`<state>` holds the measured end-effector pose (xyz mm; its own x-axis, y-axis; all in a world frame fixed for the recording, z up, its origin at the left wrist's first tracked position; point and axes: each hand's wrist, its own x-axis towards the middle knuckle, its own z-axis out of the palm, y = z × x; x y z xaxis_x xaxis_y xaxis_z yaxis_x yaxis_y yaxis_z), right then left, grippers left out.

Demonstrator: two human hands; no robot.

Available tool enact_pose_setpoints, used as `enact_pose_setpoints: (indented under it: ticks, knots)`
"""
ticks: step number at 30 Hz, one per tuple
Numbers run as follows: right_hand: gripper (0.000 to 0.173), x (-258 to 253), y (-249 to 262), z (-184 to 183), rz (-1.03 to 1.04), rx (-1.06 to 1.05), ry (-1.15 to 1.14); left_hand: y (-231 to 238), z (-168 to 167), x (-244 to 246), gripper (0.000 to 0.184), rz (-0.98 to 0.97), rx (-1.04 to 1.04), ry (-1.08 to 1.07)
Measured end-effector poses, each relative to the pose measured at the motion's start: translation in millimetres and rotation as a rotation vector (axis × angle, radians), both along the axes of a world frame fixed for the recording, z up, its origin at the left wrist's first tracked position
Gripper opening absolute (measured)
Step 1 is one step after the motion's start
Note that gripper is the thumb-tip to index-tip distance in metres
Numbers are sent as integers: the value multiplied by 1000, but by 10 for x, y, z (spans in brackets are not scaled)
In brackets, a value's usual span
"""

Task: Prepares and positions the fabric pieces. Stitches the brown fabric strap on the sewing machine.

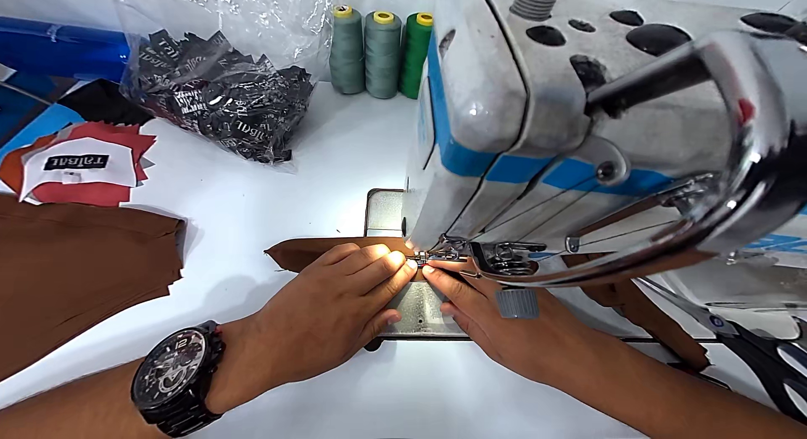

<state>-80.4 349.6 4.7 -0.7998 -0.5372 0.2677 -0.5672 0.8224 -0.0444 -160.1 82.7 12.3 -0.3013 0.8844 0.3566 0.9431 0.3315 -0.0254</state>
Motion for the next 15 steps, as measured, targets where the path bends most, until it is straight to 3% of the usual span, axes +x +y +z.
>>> enact_pose_setpoints:
  ticks: [15]
  knots:
    - [42, 1, -37, 8, -36, -32, -64, -34, 26, -36, 51, 6, -14, -17]
